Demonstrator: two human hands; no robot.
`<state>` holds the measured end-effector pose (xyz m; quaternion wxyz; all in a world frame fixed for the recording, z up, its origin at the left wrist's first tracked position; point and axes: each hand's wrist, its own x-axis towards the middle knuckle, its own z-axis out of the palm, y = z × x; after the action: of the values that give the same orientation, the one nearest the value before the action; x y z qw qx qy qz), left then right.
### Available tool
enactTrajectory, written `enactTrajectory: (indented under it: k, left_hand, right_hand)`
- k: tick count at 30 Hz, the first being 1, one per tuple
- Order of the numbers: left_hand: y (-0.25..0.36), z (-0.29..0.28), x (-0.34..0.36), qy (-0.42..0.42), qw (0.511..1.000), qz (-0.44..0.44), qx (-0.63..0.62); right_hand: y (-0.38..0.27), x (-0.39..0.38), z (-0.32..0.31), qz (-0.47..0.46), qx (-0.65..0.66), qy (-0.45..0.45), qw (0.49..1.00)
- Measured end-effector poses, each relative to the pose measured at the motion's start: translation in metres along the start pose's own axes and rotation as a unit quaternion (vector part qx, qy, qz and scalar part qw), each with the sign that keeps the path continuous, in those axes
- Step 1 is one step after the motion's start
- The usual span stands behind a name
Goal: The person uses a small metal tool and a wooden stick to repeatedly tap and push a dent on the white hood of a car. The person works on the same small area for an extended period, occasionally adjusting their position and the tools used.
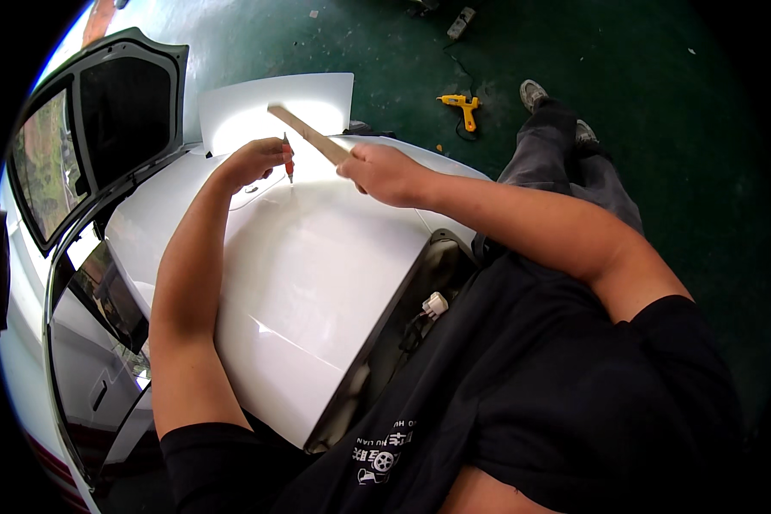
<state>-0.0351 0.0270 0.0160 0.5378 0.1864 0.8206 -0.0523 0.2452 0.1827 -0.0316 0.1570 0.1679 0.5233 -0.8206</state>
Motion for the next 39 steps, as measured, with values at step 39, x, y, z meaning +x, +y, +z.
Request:
enactTrajectory:
  k: [39]
  left_hand:
    - [0.009,0.004,-0.001,0.013,1.000,0.007,0.024]
  right_hand:
    - [-0.001,0.007,-0.012,-0.035,-0.053,0.025,0.998]
